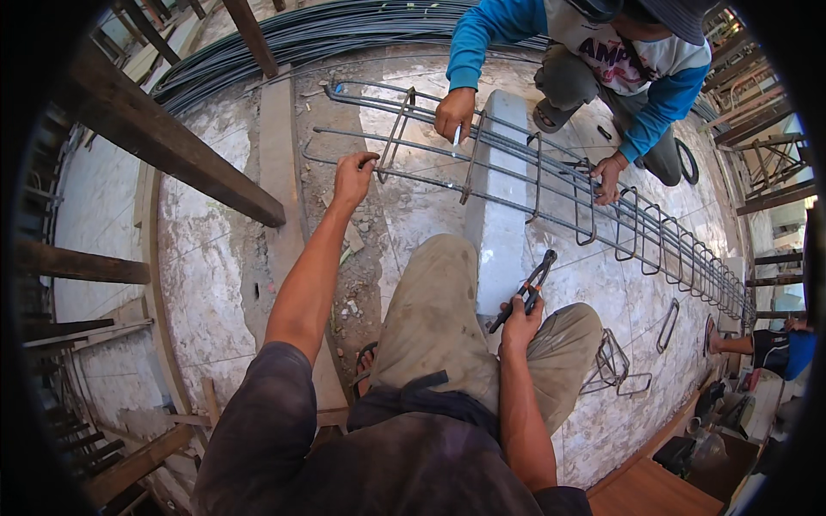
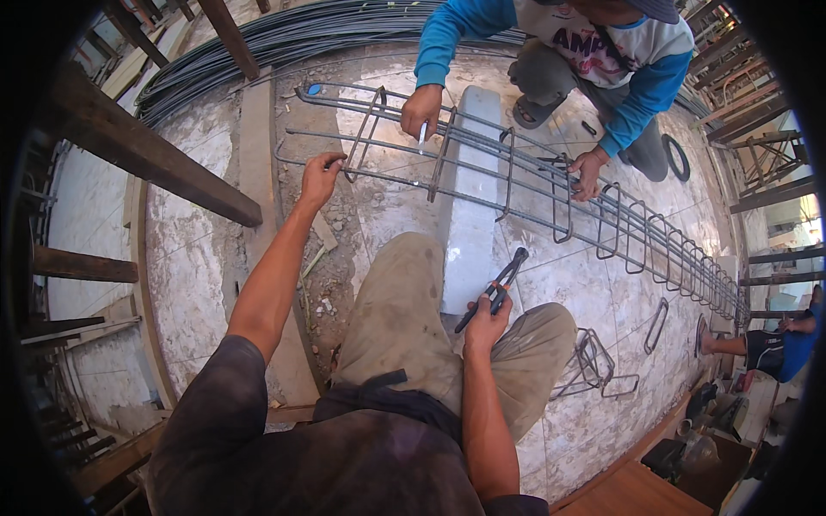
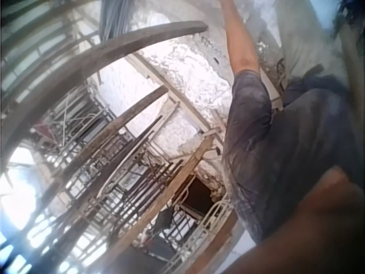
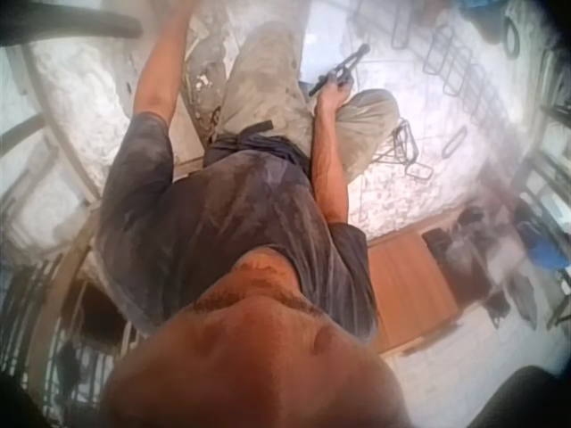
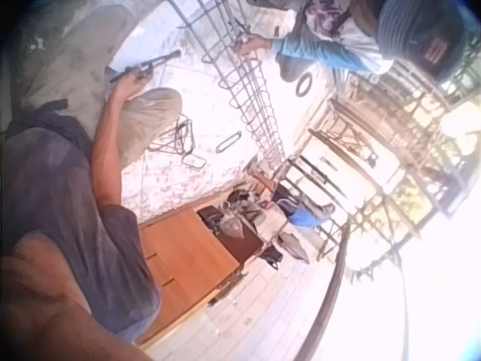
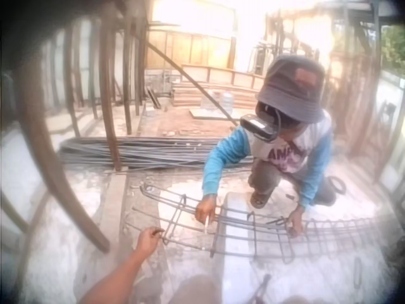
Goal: The person assembles a rebar cage by placing stirrups onto long bars and securing them with wire using pliers. The person measures the spacing with a tape measure, cuts lengths of wire, and twists the wire around the junctions to bind the steel structure together.
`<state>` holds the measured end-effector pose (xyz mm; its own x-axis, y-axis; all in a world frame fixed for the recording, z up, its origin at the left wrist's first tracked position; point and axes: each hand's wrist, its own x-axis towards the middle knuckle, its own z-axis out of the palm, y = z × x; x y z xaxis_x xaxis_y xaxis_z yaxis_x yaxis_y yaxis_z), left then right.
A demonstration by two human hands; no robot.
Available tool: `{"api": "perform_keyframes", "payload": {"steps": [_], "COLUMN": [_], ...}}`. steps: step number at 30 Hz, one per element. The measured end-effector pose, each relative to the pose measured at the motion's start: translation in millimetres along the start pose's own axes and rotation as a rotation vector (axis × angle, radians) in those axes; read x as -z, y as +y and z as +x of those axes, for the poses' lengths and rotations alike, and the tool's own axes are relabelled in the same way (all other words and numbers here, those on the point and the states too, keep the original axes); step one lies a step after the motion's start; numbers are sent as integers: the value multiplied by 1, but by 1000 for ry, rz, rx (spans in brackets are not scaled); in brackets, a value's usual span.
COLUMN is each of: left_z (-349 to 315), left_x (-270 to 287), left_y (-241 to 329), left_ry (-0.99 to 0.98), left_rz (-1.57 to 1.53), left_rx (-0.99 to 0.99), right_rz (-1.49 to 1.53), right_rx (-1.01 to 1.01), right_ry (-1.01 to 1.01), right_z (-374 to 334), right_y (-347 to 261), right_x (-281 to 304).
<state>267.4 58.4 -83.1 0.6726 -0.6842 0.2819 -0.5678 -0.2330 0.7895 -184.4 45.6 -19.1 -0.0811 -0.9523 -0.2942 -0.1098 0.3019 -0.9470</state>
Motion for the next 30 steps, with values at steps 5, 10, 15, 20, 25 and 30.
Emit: {"api": "perform_keyframes", "payload": {"steps": [5,10,15,20,25,30], "left_z": [-1,-1,-2,-2,-3,-3], "left_x": [-1,1,1,3,3,3], "left_y": [5,4,6,9,11,9], "left_ry": [4,5,12,-16,2,4], "left_rz": [11,2,-4,-52,-9,-23], "left_rx": [0,8,-16,34,13,16], "right_rz": [16,7,-25,-28,-29,-16], "right_rx": [4,-1,-10,-23,-11,-12], "right_ry": [-2,-2,6,8,7,5], "right_z": [2,1,-1,0,3,4], "right_y": [2,1,-3,-2,2,3], "right_x": [2,1,0,0,2,2]}}
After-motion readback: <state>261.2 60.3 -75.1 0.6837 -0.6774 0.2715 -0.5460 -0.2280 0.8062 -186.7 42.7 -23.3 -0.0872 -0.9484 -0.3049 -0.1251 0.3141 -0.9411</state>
